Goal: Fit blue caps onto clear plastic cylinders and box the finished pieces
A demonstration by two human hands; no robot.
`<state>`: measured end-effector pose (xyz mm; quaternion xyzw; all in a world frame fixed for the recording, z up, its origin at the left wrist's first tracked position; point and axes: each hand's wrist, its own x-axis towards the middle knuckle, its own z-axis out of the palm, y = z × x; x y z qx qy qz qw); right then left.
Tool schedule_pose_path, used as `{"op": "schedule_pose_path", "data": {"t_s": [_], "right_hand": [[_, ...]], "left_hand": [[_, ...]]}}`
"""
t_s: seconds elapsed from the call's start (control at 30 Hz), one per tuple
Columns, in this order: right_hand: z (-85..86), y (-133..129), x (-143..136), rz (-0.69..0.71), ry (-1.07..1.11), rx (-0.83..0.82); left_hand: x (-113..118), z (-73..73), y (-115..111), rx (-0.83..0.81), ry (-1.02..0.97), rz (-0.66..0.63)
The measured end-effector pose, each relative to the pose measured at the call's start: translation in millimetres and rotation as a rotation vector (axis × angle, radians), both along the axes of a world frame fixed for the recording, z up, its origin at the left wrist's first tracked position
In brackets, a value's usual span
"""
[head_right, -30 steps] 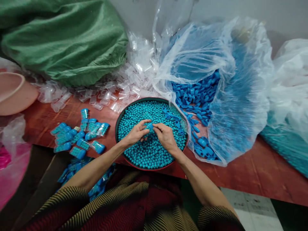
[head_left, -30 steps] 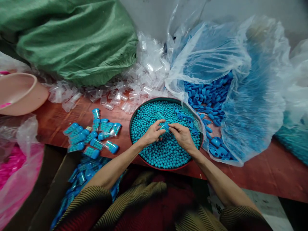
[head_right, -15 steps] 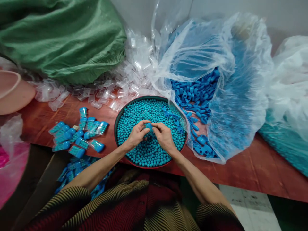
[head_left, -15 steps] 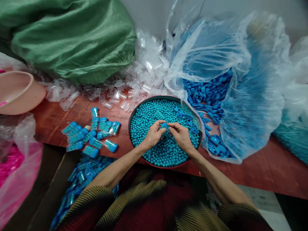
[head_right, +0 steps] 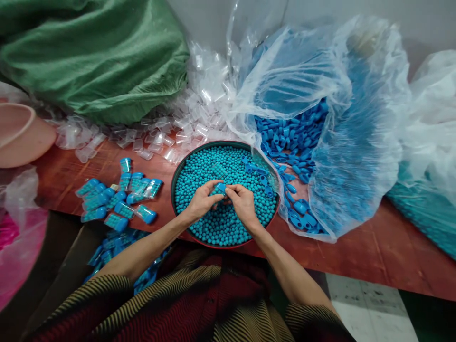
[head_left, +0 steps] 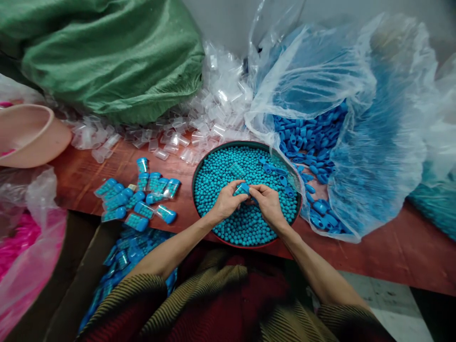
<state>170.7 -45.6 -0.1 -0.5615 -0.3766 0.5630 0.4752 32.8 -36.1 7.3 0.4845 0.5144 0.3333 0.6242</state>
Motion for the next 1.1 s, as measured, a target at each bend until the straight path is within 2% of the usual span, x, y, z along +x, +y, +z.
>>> {"op": "schedule_pose_path", "data": {"t_s": [0.1,0.17,0.23,0.33,0.47,0.53,0.67,0.73,0.83,0.97,1.1], "right_hand": [[4.6,0.4,11.9,0.222,-0.043,-0.009],[6.5,1.0,17.5,0.294,-0.118,0.061],[6.2,0.3,18.7,0.285,-0.189,0.136],[3.6,-4.0,13.4,0.238,-0.24,0.161],[2.8,-9.8,6.8,0.173,-0.445,0.253],[3.2,-9.3,8.2,0.184,-0.446,0.272],[3.1,-4.9,17.2,0.317,-0.294,0.214],[3.0,-4.7,19.9,0.368,-0.34,0.228],[2.6,-7.4,17.1,0.357,-0.374,0.227],[0.9,-10.9,7.5,0.274,-0.345,0.247],[5.5,-10.5,8.6,0.279,-0.547,0.406]], "left_hand": [[-8.2,2.2,-0.1,-0.087,-0.086,-0.058],[-12.7,4.7,0.2,-0.125,-0.119,-0.082],[-14.2,6.7,0.1,-0.141,-0.135,-0.092],[-10.9,7.3,-1.2,-0.093,-0.076,-0.083],[-4.1,7.7,-3.3,0.167,0.156,-0.002],[-3.3,7.9,-3.2,0.232,0.193,0.013],[-8.3,5.4,-1.9,0.022,0.033,-0.076],[-11.4,4.3,-1.8,-0.076,-0.042,-0.06],[-13.1,5.9,-2.7,-0.134,-0.09,-0.011],[-8.5,11.5,-4.2,-0.123,-0.072,0.036],[-4.6,11.2,-4.7,0.013,-0.016,0.066]]}}
